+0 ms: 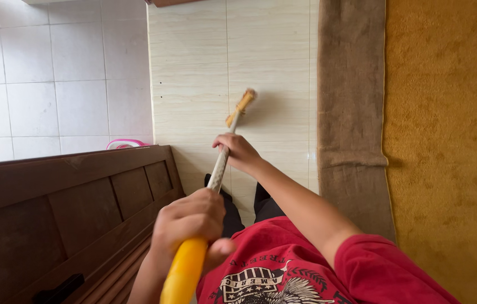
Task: The person uses a brush on a long handle to scrub a tiled floor, moving near a doorway and around a rug.
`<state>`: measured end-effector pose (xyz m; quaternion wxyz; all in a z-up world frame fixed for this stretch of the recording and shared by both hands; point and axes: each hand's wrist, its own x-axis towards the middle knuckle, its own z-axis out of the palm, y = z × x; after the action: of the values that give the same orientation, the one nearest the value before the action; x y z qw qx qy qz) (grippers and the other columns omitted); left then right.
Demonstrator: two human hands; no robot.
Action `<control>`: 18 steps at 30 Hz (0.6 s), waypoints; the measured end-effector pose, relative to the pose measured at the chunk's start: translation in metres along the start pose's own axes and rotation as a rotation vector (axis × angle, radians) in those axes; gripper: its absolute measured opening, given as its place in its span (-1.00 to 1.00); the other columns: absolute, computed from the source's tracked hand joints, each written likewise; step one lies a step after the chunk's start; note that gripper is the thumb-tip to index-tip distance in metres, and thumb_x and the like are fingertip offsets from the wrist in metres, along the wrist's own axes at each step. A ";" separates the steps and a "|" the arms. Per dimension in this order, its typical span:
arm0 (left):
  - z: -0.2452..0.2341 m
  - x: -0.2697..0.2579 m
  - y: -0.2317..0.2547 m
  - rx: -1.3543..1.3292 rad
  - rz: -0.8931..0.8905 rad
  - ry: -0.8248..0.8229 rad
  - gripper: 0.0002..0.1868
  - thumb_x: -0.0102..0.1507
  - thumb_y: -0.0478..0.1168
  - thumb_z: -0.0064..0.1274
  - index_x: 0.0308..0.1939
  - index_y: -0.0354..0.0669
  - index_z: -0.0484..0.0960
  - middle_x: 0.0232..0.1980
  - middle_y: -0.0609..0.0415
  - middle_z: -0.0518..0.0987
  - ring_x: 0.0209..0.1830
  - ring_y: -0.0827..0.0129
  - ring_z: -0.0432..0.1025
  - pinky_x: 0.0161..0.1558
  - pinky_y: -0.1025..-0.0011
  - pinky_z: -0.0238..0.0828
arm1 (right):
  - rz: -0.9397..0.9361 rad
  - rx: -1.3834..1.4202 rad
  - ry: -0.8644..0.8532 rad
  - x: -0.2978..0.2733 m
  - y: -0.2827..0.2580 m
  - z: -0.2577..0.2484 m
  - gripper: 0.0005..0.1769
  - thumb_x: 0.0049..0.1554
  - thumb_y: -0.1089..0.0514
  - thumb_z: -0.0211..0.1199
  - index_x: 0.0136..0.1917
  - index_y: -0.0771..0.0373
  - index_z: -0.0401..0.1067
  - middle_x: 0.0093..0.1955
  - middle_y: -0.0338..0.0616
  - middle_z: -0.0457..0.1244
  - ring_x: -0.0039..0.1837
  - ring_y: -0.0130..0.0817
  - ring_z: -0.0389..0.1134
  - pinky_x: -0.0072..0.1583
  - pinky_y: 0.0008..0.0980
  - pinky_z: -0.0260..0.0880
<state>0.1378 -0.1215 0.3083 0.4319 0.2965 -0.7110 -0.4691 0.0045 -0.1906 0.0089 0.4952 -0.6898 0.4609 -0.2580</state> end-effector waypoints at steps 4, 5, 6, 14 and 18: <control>-0.009 0.000 0.020 -0.110 0.065 0.169 -0.60 0.36 -0.06 0.18 -0.45 -0.16 0.41 -0.52 0.14 0.39 -0.56 0.33 0.35 -0.37 0.33 0.41 | -0.103 0.028 -0.050 -0.035 -0.020 0.005 -0.77 0.15 0.31 0.18 0.09 0.44 0.43 -0.17 -0.04 0.36 -0.18 -0.31 0.41 -0.11 -0.40 0.49; -0.012 -0.001 0.025 -0.125 0.056 0.224 -0.59 0.37 -0.04 0.17 -0.45 -0.15 0.42 -0.51 0.15 0.40 -0.57 0.35 0.36 -0.39 0.33 0.43 | -0.181 0.032 -0.045 -0.044 -0.021 0.010 -0.71 0.12 0.33 0.19 0.12 0.47 0.41 -0.13 -0.02 0.36 -0.14 -0.32 0.42 -0.09 -0.42 0.51; -0.014 -0.001 0.029 -0.140 0.047 0.280 -0.59 0.38 -0.01 0.16 -0.45 -0.14 0.43 -0.51 0.15 0.41 -0.58 0.37 0.37 -0.40 0.34 0.45 | -0.150 0.034 -0.096 -0.052 -0.022 0.014 -0.73 0.12 0.35 0.17 0.11 0.44 0.43 -0.13 -0.03 0.37 -0.15 -0.32 0.42 -0.10 -0.41 0.51; -0.010 -0.004 -0.014 -0.059 -0.082 -0.033 -0.65 0.24 -0.21 0.25 -0.48 -0.14 0.36 -0.55 0.10 0.35 -0.62 0.30 0.31 -0.50 0.34 0.17 | -0.071 -0.036 -0.177 -0.057 0.009 0.053 -0.88 0.11 0.34 0.21 -0.06 0.33 0.51 -0.22 -0.03 0.39 -0.21 -0.26 0.42 -0.10 -0.28 0.45; -0.005 -0.009 -0.019 -0.006 -0.169 -0.121 -0.65 0.18 -0.30 0.29 -0.49 -0.13 0.36 -0.56 0.12 0.30 -0.60 0.29 0.27 -0.50 0.31 0.14 | 0.038 -0.085 -0.163 -0.020 0.031 0.060 -0.90 0.21 0.24 0.21 -0.08 0.29 0.52 -0.27 -0.05 0.38 -0.24 -0.26 0.42 -0.12 -0.31 0.44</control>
<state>0.1469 -0.1234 0.2885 0.3477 0.3253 -0.7069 -0.5230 0.0327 -0.1488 -0.0406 0.5061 -0.7202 0.4425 -0.1716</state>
